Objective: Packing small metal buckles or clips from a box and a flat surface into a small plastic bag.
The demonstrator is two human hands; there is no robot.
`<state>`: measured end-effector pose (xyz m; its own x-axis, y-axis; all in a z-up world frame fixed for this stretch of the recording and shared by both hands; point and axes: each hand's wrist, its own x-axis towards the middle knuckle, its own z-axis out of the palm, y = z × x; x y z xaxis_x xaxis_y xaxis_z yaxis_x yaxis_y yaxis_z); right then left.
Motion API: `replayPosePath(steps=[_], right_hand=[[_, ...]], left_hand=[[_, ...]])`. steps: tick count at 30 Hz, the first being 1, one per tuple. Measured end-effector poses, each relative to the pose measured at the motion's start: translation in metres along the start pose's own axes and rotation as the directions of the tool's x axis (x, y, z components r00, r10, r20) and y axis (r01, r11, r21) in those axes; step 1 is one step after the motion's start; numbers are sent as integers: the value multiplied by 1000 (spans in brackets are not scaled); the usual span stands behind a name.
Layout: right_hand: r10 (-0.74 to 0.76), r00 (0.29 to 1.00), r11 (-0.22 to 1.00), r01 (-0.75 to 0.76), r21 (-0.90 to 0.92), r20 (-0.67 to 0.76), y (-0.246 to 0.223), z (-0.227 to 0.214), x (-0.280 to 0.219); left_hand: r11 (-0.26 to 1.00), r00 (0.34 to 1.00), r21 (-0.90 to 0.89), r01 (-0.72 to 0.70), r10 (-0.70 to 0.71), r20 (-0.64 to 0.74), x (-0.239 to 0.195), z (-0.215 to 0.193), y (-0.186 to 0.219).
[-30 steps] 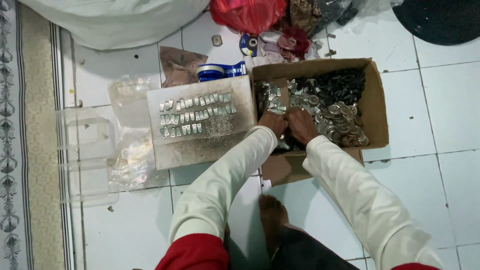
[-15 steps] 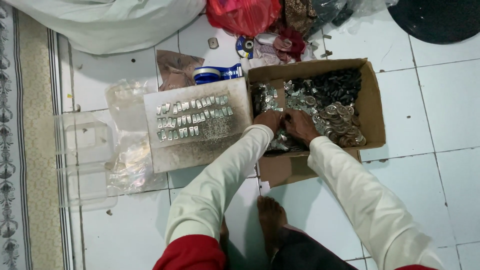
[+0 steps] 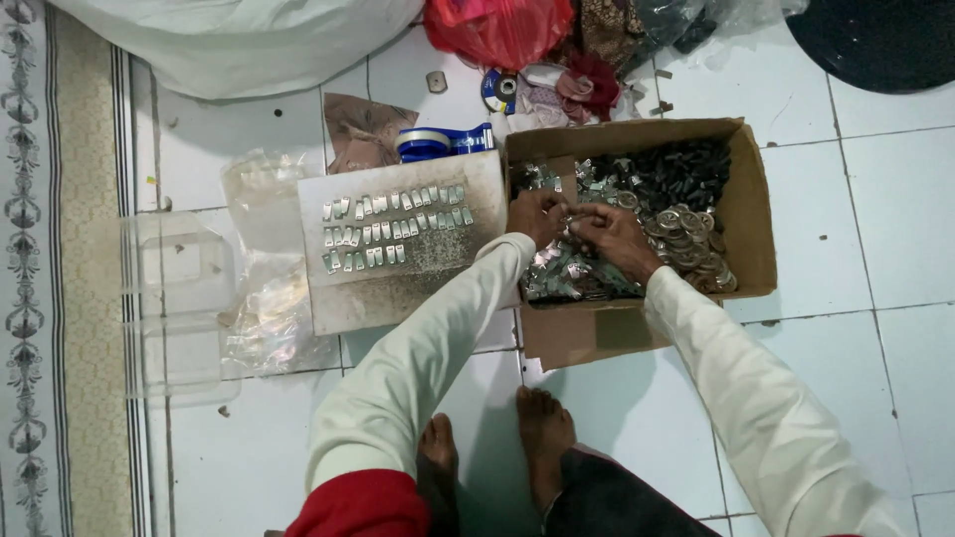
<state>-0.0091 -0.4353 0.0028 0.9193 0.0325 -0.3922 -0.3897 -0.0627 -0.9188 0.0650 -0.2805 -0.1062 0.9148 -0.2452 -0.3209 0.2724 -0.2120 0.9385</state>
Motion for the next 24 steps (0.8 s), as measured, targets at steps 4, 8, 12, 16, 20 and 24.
replayPosePath(steps=[4, 8, 12, 16, 20, 24], right_hand=[[-33, 998, 999, 35, 40, -50, -5, 5, 4], [-123, 988, 992, 126, 28, -98, -27, 26, 6], [-195, 981, 980, 194, -29, -4, -57, 74, 1], [-230, 969, 963, 240, -124, 89, -52, 129, 5], [-300, 939, 895, 339, -291, 170, -20, 171, 24], [-241, 950, 866, 303, -398, 200, -9, 202, 29]], left_hand=[[994, 993, 59, -93, 97, -62, -20, -40, 37], [961, 986, 256, -104, 133, -97, -41, -118, 67], [903, 981, 426, 53, 33, -191, -47, -194, 39], [853, 984, 511, 108, -20, -174, -59, -229, -5], [830, 970, 521, 199, -93, -223, -71, -240, -33], [808, 963, 528, 261, -185, -194, -93, -239, -11]])
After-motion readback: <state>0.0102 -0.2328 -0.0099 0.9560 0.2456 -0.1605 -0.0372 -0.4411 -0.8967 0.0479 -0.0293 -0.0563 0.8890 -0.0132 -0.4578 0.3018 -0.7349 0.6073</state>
